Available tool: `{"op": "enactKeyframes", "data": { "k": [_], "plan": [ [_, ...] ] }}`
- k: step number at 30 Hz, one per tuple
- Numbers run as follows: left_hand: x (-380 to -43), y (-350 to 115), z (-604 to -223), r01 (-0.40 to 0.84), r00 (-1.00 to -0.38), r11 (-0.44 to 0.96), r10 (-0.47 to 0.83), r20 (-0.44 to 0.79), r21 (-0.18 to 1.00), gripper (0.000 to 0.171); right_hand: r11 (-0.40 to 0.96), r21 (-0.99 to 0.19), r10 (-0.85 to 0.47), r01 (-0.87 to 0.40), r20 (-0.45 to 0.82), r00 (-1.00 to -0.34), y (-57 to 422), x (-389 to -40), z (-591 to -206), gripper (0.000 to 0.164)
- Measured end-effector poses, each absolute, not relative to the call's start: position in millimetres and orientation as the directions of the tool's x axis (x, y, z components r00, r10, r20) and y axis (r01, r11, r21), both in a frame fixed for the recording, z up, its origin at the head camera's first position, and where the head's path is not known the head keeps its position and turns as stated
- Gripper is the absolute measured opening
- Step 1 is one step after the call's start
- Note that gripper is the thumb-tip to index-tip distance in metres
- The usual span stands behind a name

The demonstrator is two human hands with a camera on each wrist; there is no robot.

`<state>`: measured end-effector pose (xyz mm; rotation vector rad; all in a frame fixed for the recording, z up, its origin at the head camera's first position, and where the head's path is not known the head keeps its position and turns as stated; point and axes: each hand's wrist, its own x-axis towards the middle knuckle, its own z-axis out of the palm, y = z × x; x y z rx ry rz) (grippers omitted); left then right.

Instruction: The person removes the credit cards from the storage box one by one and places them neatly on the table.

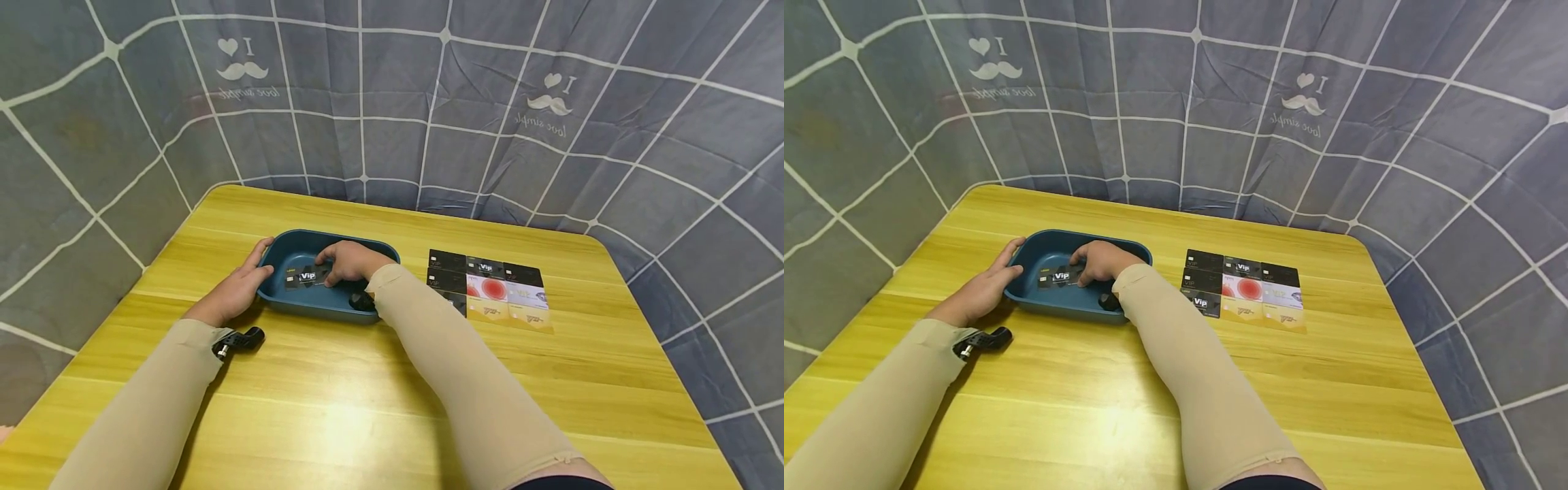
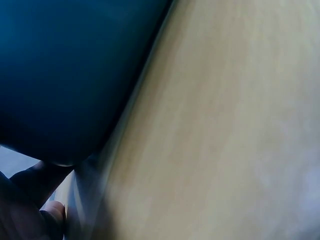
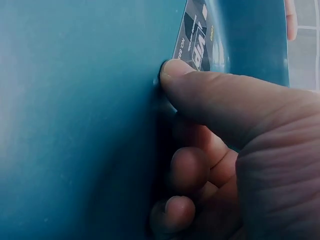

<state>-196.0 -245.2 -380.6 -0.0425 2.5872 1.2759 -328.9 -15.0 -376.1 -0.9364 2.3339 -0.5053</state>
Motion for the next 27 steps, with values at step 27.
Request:
{"op": "enactKeyframes", "data": {
  "k": [27],
  "plan": [
    [-227.3,-263.7,-393.0,-0.083,-0.967,0.623,0.138,-0.214,0.778,0.065,0.653,-0.517,-0.742,-0.553,-0.295,-0.602,-27.2,-347.3,-383.1,0.057]
  ]
}}
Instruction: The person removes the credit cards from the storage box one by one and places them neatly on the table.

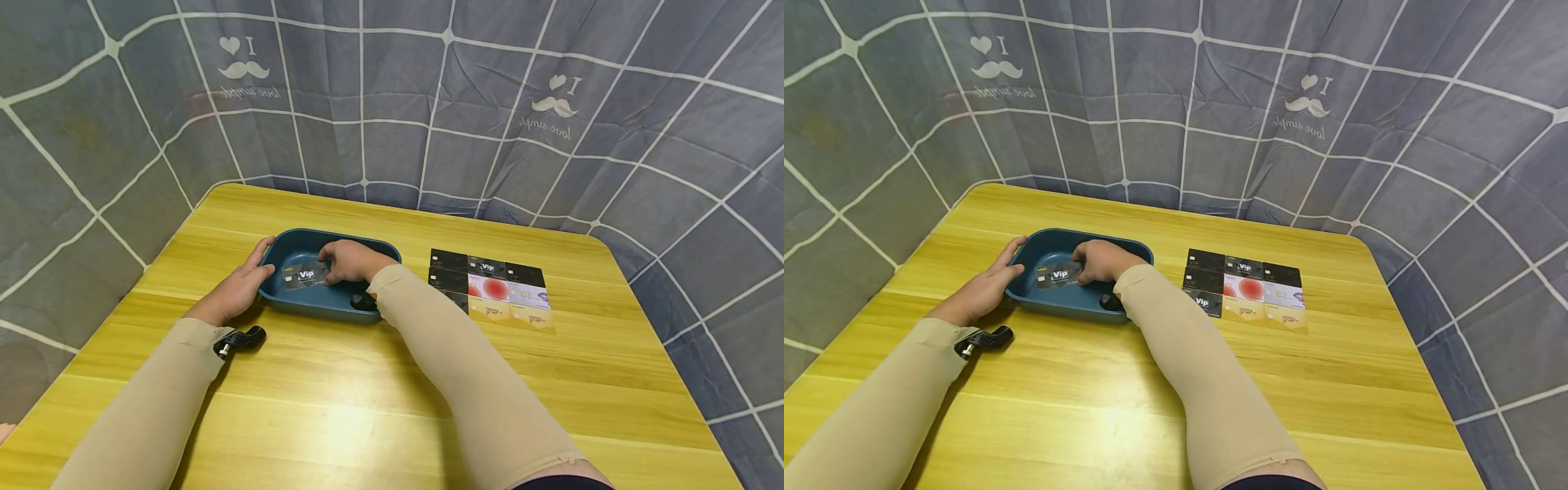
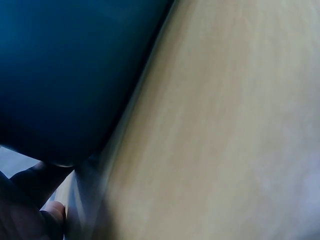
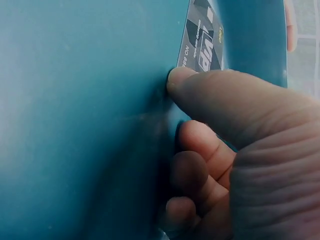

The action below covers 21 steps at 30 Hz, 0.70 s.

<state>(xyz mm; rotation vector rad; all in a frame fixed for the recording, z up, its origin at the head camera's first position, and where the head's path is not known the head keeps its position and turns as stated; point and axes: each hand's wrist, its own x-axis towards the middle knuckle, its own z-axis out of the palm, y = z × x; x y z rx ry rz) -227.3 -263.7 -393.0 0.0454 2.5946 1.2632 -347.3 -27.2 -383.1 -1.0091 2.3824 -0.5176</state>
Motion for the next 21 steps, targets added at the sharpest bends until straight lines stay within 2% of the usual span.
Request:
{"op": "enactKeyframes", "data": {
  "k": [21],
  "plan": [
    [-226.2,-264.0,-392.3,-0.09,-0.968,0.608,0.134,-0.214,0.789,0.064,0.623,-0.53,-0.761,-0.575,-0.242,-0.601,-31.6,-345.2,-384.4,0.051]
  ]
}}
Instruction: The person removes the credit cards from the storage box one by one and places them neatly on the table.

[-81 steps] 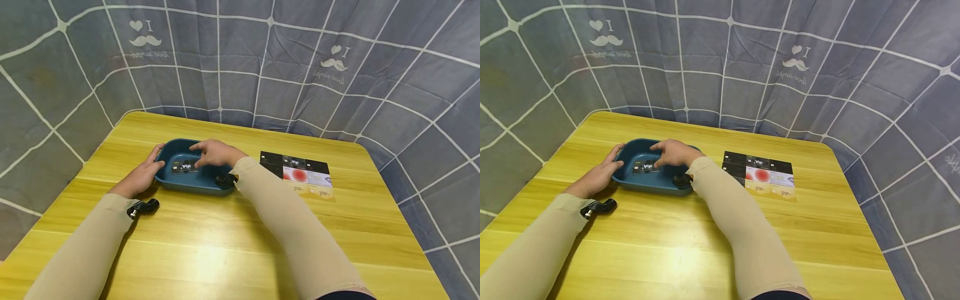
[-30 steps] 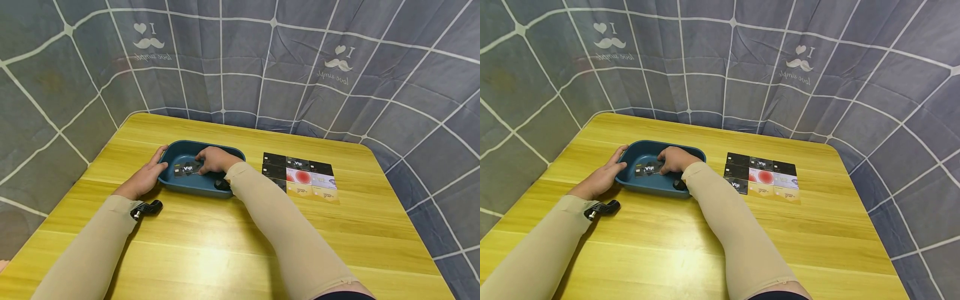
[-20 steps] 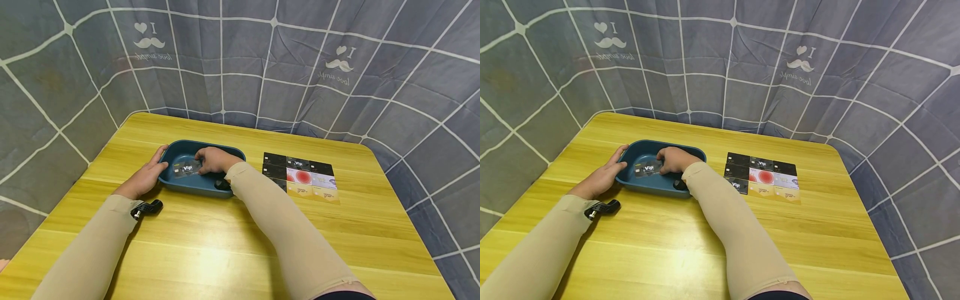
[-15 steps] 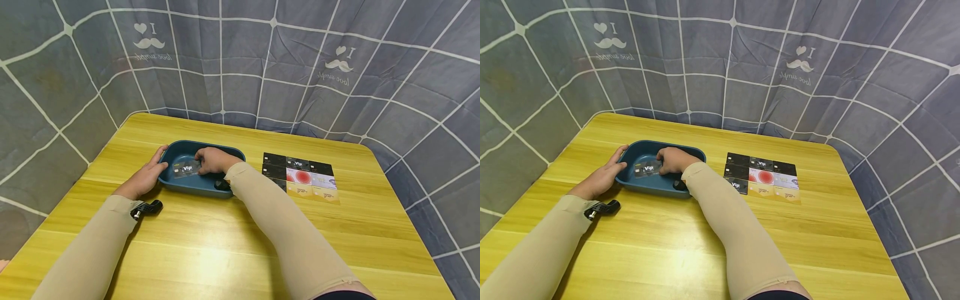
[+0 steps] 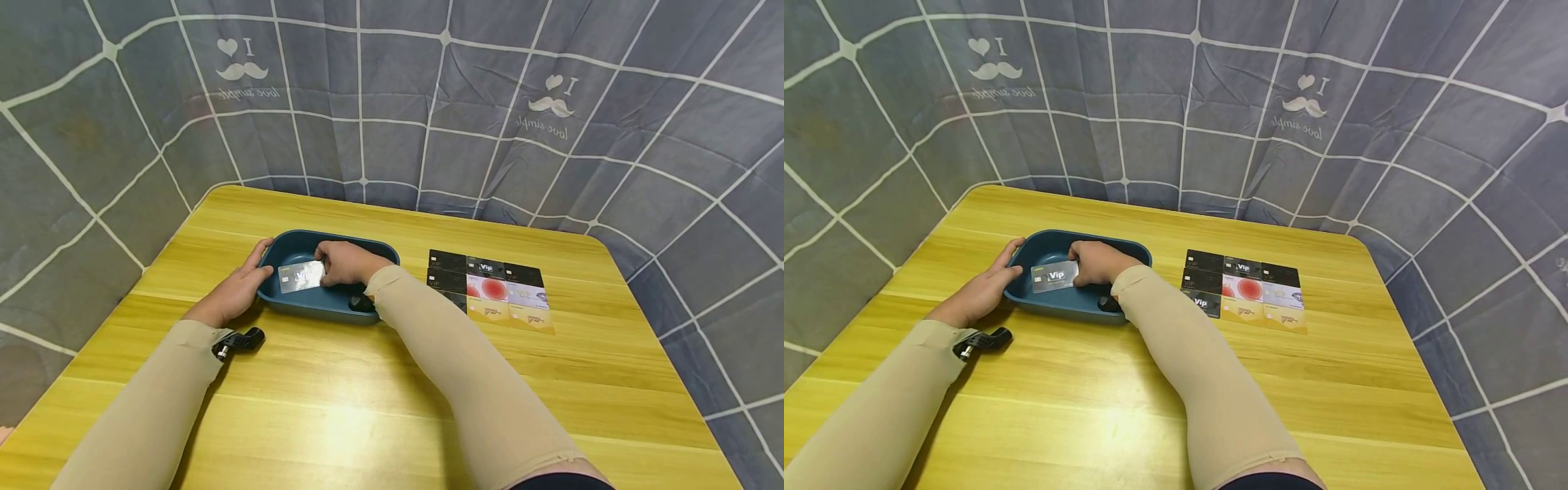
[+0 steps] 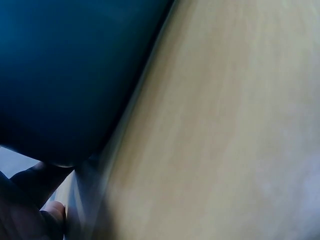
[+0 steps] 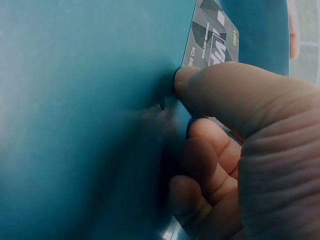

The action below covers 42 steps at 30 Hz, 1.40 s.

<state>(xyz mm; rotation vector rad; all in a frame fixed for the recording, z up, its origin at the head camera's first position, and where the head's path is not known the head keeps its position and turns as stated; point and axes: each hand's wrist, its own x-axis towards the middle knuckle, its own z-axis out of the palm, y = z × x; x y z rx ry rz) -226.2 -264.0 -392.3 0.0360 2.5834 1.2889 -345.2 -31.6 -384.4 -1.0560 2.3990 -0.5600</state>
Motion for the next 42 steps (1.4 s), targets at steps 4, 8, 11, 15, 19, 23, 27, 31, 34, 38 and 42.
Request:
{"op": "enactKeyframes", "data": {
  "k": [4,8,11,15,19,23,27,31,34,38,42],
  "plan": [
    [-225.7,-264.3,-393.3,-0.098,-0.966,0.597,0.134,-0.22,0.796,0.065,0.612,-0.55,-0.766,-0.568,-0.232,-0.6,-32.6,-344.2,-384.2,0.052],
    [-225.6,-264.7,-394.0,-0.1,-0.966,0.596,0.135,-0.222,0.797,0.065,0.604,-0.561,-0.768,-0.567,-0.219,-0.602,-33.4,-344.6,-386.2,0.051],
    [-225.6,-264.9,-394.2,-0.099,-0.966,0.599,0.135,-0.222,0.795,0.065,0.602,-0.567,-0.767,-0.562,-0.214,-0.605,-34.2,-345.1,-387.6,0.05],
    [-225.9,-265.1,-394.7,-0.102,-0.965,0.601,0.135,-0.226,0.792,0.065,0.596,-0.588,-0.768,-0.547,-0.219,-0.602,-34.7,-345.6,-388.6,0.046],
    [-226.5,-265.4,-395.3,-0.104,-0.964,0.611,0.134,-0.231,0.785,0.065,0.573,-0.634,-0.776,-0.519,-0.215,-0.593,-34.4,-346.9,-390.7,0.041],
    [-227.0,-265.9,-395.4,-0.105,-0.962,0.627,0.131,-0.238,0.772,0.065,0.549,-0.679,-0.78,-0.487,-0.206,-0.591,-33.7,-347.6,-391.1,0.039],
    [-227.3,-267.0,-395.2,-0.103,-0.963,0.64,0.129,-0.238,0.762,0.064,0.531,-0.71,-0.78,-0.463,-0.196,-0.595,-33.5,-347.4,-390.1,0.038],
    [-227.1,-267.2,-395.3,-0.102,-0.963,0.646,0.125,-0.237,0.756,0.064,0.519,-0.736,-0.777,-0.435,-0.194,-0.598,-34.4,-346.4,-388.6,0.038],
    [-226.8,-266.8,-395.1,-0.103,-0.963,0.642,0.126,-0.237,0.76,0.064,0.511,-0.741,-0.78,-0.434,-0.188,-0.597,-34.6,-344.9,-386.2,0.039],
    [-226.8,-266.5,-394.1,-0.103,-0.962,0.635,0.131,-0.238,0.765,0.064,0.504,-0.747,-0.782,-0.435,-0.179,-0.598,-33.6,-343.3,-381.9,0.039],
    [-227.3,-265.8,-392.5,-0.104,-0.962,0.631,0.132,-0.238,0.769,0.064,0.492,-0.783,-0.778,-0.38,-0.2,-0.595,-32.0,-343.4,-379.1,0.039]
  ]
}}
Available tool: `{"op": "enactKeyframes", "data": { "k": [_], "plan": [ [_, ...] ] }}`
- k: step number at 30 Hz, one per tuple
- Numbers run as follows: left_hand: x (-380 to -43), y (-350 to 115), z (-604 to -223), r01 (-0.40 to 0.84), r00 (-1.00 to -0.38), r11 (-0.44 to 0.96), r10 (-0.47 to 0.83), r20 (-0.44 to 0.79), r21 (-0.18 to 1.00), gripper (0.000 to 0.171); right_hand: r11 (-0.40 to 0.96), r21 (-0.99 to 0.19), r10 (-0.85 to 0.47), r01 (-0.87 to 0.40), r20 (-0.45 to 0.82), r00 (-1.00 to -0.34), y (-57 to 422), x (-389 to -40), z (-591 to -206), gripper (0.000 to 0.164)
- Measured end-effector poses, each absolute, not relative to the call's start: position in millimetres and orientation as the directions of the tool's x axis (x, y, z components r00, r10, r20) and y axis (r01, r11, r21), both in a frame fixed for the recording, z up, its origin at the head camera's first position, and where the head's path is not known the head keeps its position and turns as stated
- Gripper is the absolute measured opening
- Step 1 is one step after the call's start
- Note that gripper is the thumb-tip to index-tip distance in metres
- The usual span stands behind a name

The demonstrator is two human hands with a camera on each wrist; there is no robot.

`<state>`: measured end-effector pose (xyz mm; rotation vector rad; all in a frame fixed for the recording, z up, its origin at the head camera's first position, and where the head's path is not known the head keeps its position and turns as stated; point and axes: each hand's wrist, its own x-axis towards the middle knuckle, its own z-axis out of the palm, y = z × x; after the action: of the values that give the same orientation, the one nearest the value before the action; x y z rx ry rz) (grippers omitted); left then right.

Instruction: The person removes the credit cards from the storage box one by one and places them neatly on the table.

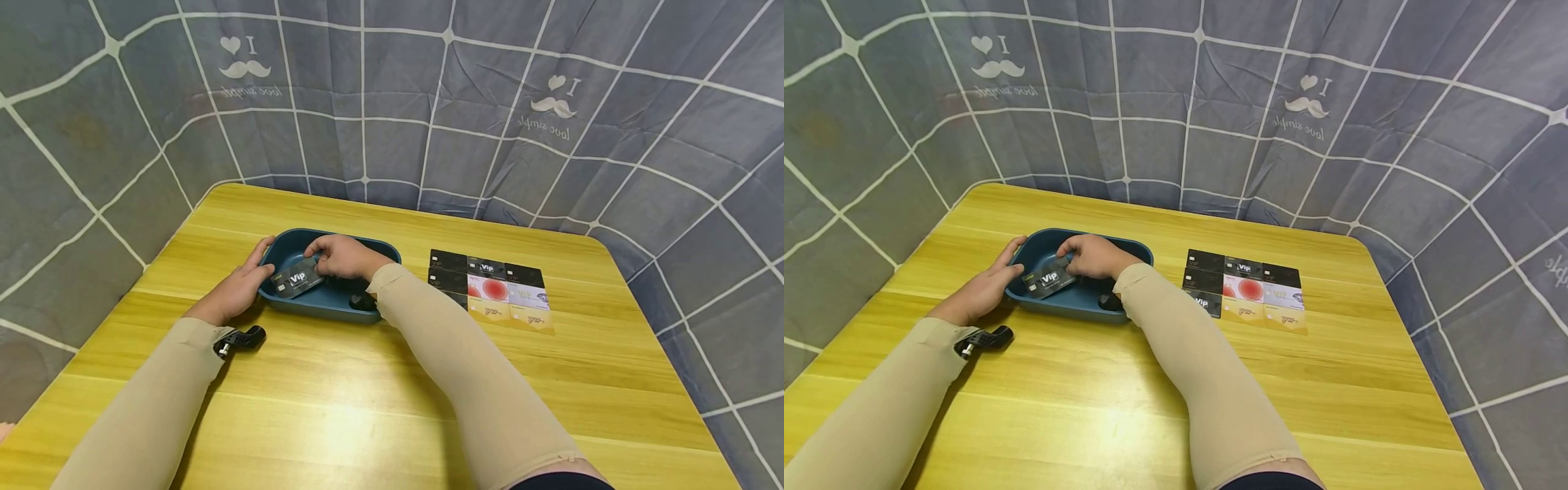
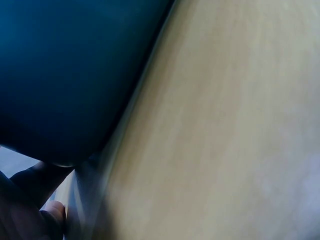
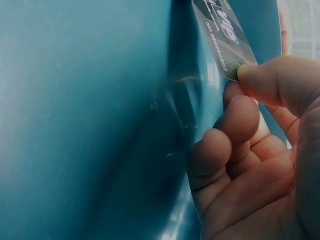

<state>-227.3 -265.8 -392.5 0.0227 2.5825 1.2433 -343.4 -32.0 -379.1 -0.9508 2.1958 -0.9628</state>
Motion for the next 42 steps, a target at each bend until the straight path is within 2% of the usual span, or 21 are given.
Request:
{"op": "enactKeyframes", "data": {
  "k": [6,14,21,25,33,42],
  "plan": [
    [-227.5,-265.5,-392.0,-0.106,-0.961,0.629,0.133,-0.241,0.77,0.064,0.466,-0.838,-0.782,-0.283,-0.24,-0.576,-31.0,-344.3,-380.8,0.039],
    [-226.9,-266.0,-392.1,-0.111,-0.96,0.621,0.135,-0.246,0.776,0.065,0.448,-0.86,-0.801,-0.244,-0.265,-0.537,-32.0,-344.8,-383.6,0.044],
    [-227.0,-266.1,-391.3,-0.101,-0.961,0.622,0.141,-0.239,0.777,0.065,0.427,-0.865,-0.839,-0.263,-0.27,-0.473,-31.1,-344.1,-382.9,0.06],
    [-226.7,-266.6,-391.0,-0.102,-0.961,0.622,0.141,-0.239,0.776,0.065,0.426,-0.853,-0.851,-0.301,-0.265,-0.453,-29.9,-344.0,-380.7,0.061],
    [-226.0,-266.3,-391.1,-0.105,-0.961,0.611,0.141,-0.239,0.784,0.065,0.442,-0.862,-0.826,-0.249,-0.283,-0.487,-28.2,-343.7,-373.0,0.061],
    [-224.8,-265.1,-390.4,-0.091,-0.965,0.599,0.145,-0.22,0.796,0.064,0.435,-0.858,-0.827,-0.273,-0.261,-0.498,-21.2,-344.6,-365.1,0.063]
  ]
}}
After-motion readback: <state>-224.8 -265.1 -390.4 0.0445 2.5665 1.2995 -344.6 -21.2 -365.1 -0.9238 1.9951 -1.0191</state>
